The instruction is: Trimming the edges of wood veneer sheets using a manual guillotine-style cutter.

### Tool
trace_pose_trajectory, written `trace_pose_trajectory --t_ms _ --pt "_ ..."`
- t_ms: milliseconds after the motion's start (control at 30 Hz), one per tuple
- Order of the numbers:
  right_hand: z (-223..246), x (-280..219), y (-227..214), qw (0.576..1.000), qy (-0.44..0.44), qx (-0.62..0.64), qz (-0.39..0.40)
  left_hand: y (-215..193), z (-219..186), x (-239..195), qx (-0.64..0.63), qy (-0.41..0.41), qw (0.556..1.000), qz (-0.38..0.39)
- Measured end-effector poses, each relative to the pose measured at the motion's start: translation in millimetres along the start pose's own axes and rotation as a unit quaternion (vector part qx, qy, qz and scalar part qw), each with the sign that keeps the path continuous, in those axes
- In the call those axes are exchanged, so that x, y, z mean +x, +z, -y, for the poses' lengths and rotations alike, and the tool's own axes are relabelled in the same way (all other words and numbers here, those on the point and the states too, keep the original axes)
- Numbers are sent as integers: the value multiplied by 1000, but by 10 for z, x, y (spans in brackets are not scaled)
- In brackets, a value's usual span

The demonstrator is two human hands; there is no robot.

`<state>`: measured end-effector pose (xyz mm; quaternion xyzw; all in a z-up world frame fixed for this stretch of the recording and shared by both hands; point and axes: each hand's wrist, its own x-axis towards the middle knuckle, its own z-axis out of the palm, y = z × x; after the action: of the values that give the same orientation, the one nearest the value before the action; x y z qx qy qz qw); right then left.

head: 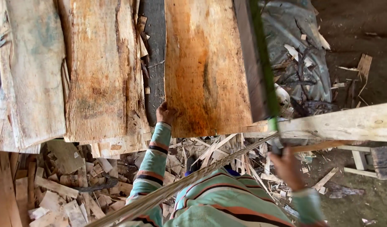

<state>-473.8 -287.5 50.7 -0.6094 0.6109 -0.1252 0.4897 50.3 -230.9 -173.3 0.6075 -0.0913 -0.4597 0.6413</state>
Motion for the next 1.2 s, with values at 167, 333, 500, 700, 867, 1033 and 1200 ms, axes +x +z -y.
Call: trace_pose_trajectory --t_ms 167,333,500,700,867,1033,1200 --pt "-1772 1041 779 963 -144 -218 -70 95 -51 -78 15 23 999 -19" --pt "-801 422 236 941 -201 -246 -113 97 -188 -185 -109 -1 994 -8" --pt "333 41 -397 991 -31 -95 93 -23 -200 -235 111 40 993 -15" --pt "321 13 -474 981 -126 -137 53 -192 -260 -794 114 20 993 -38" --pt "-1246 495 -106 980 -195 -7 -33 -598 131 -1077 -45 44 998 26" --pt "-832 134 787 957 -273 43 -89 -633 32 -1397 65 -11 998 -20" --pt "-610 111 1035 878 -332 -334 -81 -533 60 -1458 47 -15 998 -31"
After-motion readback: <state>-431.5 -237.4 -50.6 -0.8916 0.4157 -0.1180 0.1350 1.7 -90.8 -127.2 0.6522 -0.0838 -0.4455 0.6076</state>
